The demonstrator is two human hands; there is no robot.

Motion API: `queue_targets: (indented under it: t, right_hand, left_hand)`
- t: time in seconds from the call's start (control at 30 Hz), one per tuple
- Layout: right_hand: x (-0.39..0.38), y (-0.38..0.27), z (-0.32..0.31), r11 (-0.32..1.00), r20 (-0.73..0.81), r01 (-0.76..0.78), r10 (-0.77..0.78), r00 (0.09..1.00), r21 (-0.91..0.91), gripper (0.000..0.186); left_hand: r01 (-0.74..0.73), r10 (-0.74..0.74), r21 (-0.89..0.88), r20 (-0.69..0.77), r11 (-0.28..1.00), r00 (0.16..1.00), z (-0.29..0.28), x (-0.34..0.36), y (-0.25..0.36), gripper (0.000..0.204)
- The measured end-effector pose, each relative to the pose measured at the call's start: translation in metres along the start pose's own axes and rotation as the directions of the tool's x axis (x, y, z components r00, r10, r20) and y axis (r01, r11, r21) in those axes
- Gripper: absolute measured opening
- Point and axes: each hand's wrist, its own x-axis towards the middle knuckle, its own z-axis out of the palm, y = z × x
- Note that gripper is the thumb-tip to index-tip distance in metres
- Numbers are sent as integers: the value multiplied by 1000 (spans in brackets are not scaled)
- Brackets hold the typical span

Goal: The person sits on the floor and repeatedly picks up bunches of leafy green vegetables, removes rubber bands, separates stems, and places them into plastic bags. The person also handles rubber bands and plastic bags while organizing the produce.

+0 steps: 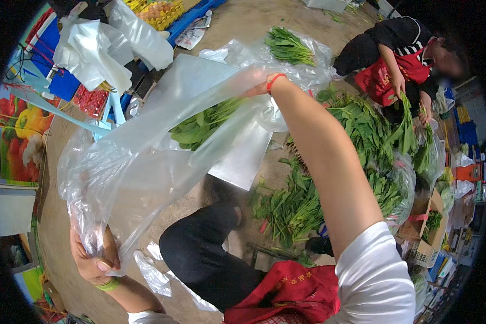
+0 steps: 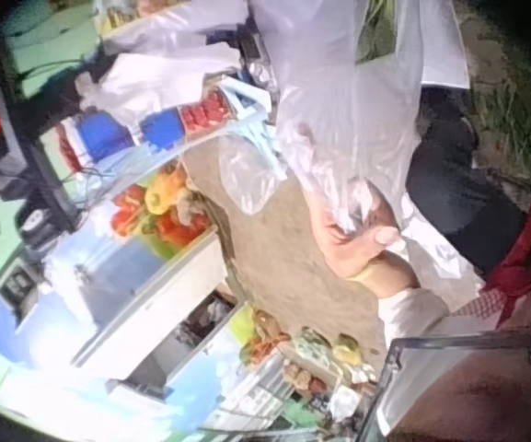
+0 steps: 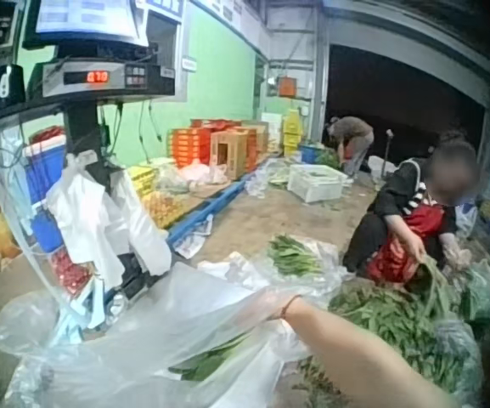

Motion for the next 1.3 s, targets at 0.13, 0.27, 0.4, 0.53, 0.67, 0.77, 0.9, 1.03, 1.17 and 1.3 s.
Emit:
queue_targets:
  t: [0.13,0.27,0.4,0.53,0.67,0.77,0.9,1.03,1.17,1.3]
  right_hand:
    - [-28,-35,-11,926,-38,-349,347,937,-146,45]
    - [-71,-45,22,805,-164,-294,429,888,515,45]
    - [-203,-161,-41,694,-266,161,46,963,702,48]
    - [-364,-192,38,180,-166,110,335,927,977,41]
    - [-446,-81,329,-178,127,50,843,523,983,49]
    - [-454,-119,465,-395,438,-197,852,285,897,16]
    - [-428,-121,642,-425,415,2,885,210,905,15]
    - [-395,-144,602,-507,319,-369,827,-463,779,51]
    - [-423,-163,625,-451,181,-418,820,-543,789,57]
    - [-432,-145,631,-235,16,-605,939,-344,761,59]
  left_hand:
    - [194,-105,240,-338,951,935,21,0,6,109]
    - [296,59,563,-527,771,848,29,-7,0,94]
    - [81,455,736,-498,672,738,82,-8,-1,63]
    - [-381,874,896,-16,229,487,103,-37,-11,45]
    - [-539,668,836,458,-101,586,164,13,-122,26]
    - [-399,134,866,376,301,917,199,29,-200,46]
    - [-47,-319,790,301,611,899,236,58,-280,41]
    - [66,-455,848,215,526,864,223,61,-306,39]
    - [187,-533,821,160,539,831,232,65,-316,40]
    - [146,-510,819,196,555,837,228,74,-328,38]
